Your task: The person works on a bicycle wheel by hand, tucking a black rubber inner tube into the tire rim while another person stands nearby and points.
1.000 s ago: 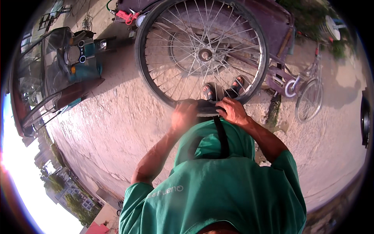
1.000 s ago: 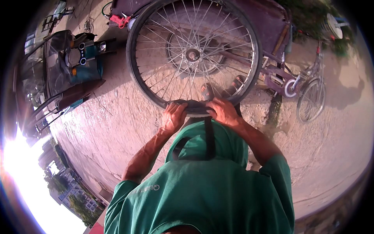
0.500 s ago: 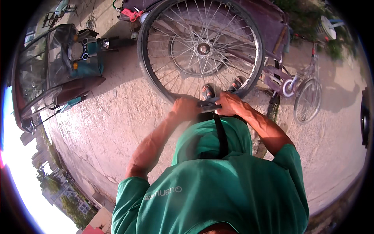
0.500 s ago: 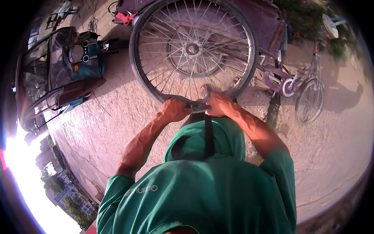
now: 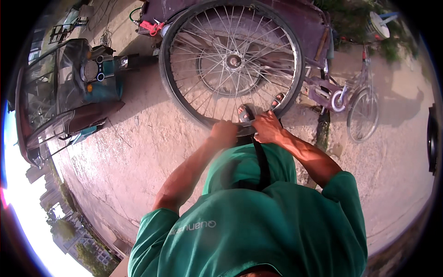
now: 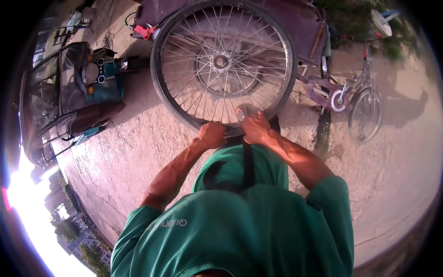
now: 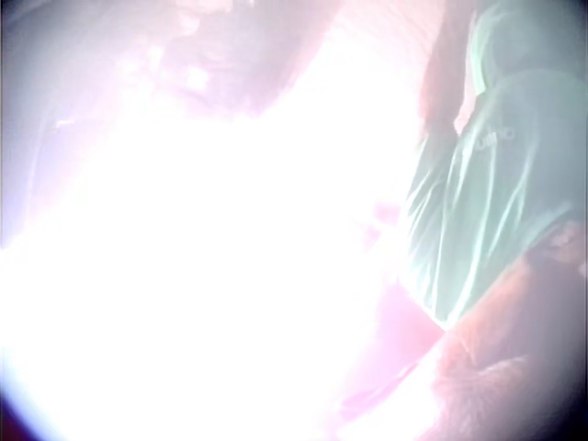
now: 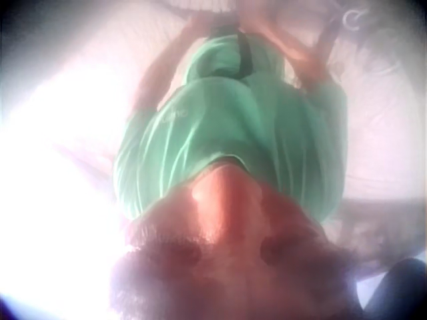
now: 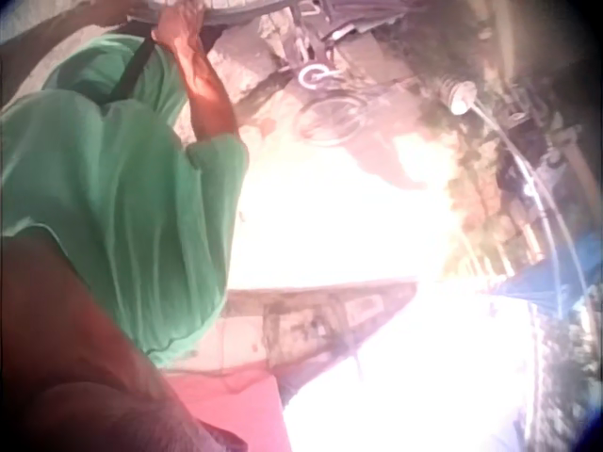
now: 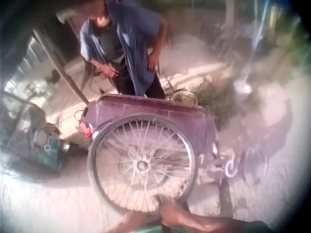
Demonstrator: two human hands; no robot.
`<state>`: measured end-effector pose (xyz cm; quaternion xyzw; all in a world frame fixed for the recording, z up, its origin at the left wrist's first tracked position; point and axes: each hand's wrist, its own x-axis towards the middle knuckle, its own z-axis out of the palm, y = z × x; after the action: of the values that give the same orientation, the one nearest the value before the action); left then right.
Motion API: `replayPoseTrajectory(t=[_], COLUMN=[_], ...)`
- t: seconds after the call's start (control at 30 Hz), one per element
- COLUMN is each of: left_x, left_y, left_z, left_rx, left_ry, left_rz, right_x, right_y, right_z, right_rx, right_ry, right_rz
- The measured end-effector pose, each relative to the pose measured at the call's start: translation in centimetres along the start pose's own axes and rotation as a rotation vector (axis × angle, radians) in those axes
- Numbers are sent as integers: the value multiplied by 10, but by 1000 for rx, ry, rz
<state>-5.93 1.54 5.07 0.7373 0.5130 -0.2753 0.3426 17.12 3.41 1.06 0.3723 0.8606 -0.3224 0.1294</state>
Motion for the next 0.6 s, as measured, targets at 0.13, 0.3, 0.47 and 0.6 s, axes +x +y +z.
replayPoseTrajectory(t=[0.13, 0.3, 0.47, 0.6], left_x=[4, 15, -1, -20], left_y=[0, 11, 11, -10], left_z=[15, 16, 10, -17], left_rx=[-15, -90, -314, -207], left_ry=[160, 114, 383, 617], left_rz=[7, -4, 109, 144], right_x=[8, 27, 17, 9], right_y=[-7, -17, -16, -21], right_z=[4, 9, 14, 18], right_rx=[346, 325, 347, 376], right_ry=[237, 138, 187, 273], right_rz=[-137, -20, 6, 38])
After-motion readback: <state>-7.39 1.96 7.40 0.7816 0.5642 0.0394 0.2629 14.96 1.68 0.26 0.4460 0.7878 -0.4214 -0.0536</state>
